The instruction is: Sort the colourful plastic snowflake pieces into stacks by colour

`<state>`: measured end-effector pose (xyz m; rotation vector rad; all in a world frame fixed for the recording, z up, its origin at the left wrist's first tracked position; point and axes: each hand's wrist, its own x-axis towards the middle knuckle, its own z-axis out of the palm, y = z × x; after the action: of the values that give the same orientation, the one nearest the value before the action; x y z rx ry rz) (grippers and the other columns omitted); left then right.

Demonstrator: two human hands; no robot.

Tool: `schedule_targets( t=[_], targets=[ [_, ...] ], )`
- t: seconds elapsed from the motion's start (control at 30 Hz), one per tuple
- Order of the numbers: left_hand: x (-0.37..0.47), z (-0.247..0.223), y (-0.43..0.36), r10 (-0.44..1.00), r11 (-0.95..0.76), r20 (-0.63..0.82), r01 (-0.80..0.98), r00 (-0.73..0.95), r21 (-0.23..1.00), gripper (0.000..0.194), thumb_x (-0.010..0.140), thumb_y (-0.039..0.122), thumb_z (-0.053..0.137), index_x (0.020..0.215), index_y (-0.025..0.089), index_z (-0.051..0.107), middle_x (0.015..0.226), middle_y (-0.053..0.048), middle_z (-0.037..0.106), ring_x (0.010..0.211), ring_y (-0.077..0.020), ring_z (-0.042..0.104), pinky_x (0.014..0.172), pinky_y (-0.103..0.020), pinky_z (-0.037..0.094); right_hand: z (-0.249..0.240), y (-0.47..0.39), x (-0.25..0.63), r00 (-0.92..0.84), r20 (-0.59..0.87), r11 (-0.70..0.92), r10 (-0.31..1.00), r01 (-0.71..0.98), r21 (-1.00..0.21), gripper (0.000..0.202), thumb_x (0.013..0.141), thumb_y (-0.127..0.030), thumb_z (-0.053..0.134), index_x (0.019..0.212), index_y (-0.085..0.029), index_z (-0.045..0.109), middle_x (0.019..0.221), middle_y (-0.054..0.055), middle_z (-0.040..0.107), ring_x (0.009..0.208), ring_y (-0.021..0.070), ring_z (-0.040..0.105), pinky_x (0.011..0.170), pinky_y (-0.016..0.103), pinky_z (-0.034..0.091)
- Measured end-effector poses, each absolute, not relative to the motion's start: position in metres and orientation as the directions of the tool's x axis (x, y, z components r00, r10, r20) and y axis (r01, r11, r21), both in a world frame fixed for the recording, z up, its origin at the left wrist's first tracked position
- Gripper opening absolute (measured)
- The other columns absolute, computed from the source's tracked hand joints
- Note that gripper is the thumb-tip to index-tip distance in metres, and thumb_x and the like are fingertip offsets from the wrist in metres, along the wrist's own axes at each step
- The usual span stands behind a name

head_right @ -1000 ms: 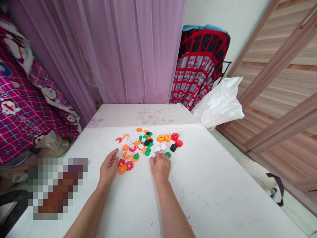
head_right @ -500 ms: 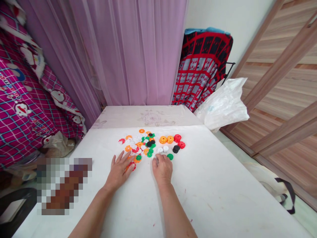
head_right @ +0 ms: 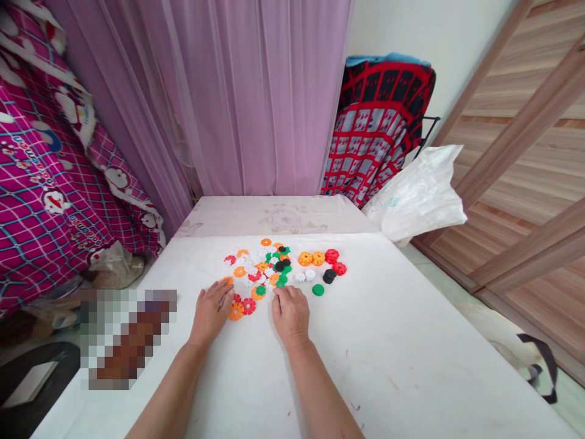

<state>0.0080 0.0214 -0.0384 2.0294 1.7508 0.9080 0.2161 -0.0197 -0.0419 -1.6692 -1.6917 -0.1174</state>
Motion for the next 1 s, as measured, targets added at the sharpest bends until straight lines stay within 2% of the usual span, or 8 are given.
schedule_targets(
  t=[0.13, 0.3, 0.47, 0.6, 0.7, 0.8, 0.9, 1.0],
  targets=[
    [0.004, -0.043, 0.026, 0.965, -0.185, 0.261, 0.771, 0.025, 0.609, 0.041, 0.088, 0.022, 0.039, 0.121, 0.021, 0.064, 0.127, -0.011, 0.065, 0.130, -0.0299, 0.050, 0.112, -0.057, 0.026, -0.026, -0.009, 0.191, -0.027, 0.492, 0.247, 0.870, 0.888, -0.387, 0.024, 0.086, -0.017, 0.053, 0.095, -0.026, 0.073, 0.091, 0.003, 0.064, 0.087, 0.0176, 0.053, 0.082, 0.029, 0.040],
    [0.000, -0.048, 0.030, 0.954, -0.182, 0.299, 0.776, -0.008, 0.604, 0.045, 0.084, 0.015, 0.040, 0.123, 0.020, 0.063, 0.124, -0.012, 0.067, 0.128, -0.0300, 0.051, 0.111, -0.055, 0.029, -0.002, 0.018, 0.172, -0.224, 0.370, 0.330, 0.902, 0.909, -0.253, 0.034, 0.082, -0.016, 0.057, 0.109, -0.032, 0.070, 0.111, 0.004, 0.062, 0.104, 0.0214, 0.049, 0.087, 0.035, 0.037],
    [0.000, -0.049, 0.031, 0.950, -0.194, 0.311, 0.826, 0.024, 0.530, 0.046, 0.084, 0.014, 0.039, 0.123, 0.018, 0.064, 0.130, -0.013, 0.062, 0.127, -0.0321, 0.051, 0.108, -0.054, 0.033, 0.007, 0.039, 0.176, -0.283, 0.209, 0.319, 0.936, 0.933, -0.166, 0.032, 0.079, -0.021, 0.063, 0.108, -0.031, 0.071, 0.125, 0.005, 0.057, 0.112, 0.0244, 0.046, 0.089, 0.038, 0.035],
    [0.001, -0.048, 0.030, 0.943, -0.214, 0.327, 0.868, 0.064, 0.448, 0.038, 0.087, 0.022, 0.042, 0.111, 0.020, 0.071, 0.136, -0.014, 0.058, 0.128, -0.0345, 0.049, 0.106, -0.053, 0.036, 0.005, 0.047, 0.181, -0.295, 0.168, 0.322, 0.940, 0.932, -0.165, 0.023, 0.079, -0.024, 0.064, 0.101, -0.025, 0.071, 0.124, 0.005, 0.058, 0.113, 0.0241, 0.046, 0.092, 0.038, 0.034],
    [0.002, -0.046, 0.028, 0.941, -0.212, 0.331, 0.886, 0.071, 0.411, 0.035, 0.087, 0.025, 0.045, 0.110, 0.022, 0.072, 0.136, -0.012, 0.058, 0.127, -0.0337, 0.049, 0.106, -0.053, 0.037, 0.004, 0.049, 0.182, -0.291, 0.192, 0.327, 0.937, 0.924, -0.200, 0.020, 0.077, -0.023, 0.065, 0.097, -0.021, 0.069, 0.116, 0.006, 0.061, 0.108, 0.0228, 0.048, 0.090, 0.036, 0.035],
    [0.003, -0.043, 0.026, 0.942, -0.204, 0.329, 0.898, 0.071, 0.390, 0.034, 0.087, 0.024, 0.046, 0.110, 0.024, 0.071, 0.135, -0.010, 0.058, 0.128, -0.0315, 0.049, 0.107, -0.051, 0.037, 0.001, 0.042, 0.183, -0.252, 0.312, 0.339, 0.916, 0.902, -0.267, 0.021, 0.077, -0.024, 0.065, 0.097, -0.020, 0.065, 0.109, 0.006, 0.063, 0.103, 0.0226, 0.051, 0.087, 0.035, 0.037],
    [0.004, -0.041, 0.025, 0.946, -0.196, 0.315, 0.905, 0.073, 0.379, 0.033, 0.088, 0.025, 0.046, 0.109, 0.024, 0.072, 0.135, -0.009, 0.058, 0.128, -0.0310, 0.049, 0.107, -0.049, 0.037, -0.010, 0.018, 0.188, -0.099, 0.458, 0.292, 0.883, 0.881, -0.372, 0.017, 0.080, -0.025, 0.063, 0.096, -0.021, 0.064, 0.100, 0.006, 0.065, 0.097, 0.0214, 0.054, 0.086, 0.033, 0.039],
    [0.004, -0.041, 0.025, 0.950, -0.186, 0.306, 0.909, 0.069, 0.374, 0.033, 0.089, 0.025, 0.045, 0.109, 0.024, 0.072, 0.136, -0.009, 0.058, 0.128, -0.0307, 0.049, 0.108, -0.050, 0.036, -0.029, -0.016, 0.200, 0.080, 0.502, 0.192, 0.861, 0.863, -0.467, 0.016, 0.081, -0.025, 0.059, 0.097, -0.022, 0.063, 0.092, 0.003, 0.066, 0.088, 0.0181, 0.058, 0.082, 0.028, 0.042]
  ],
)
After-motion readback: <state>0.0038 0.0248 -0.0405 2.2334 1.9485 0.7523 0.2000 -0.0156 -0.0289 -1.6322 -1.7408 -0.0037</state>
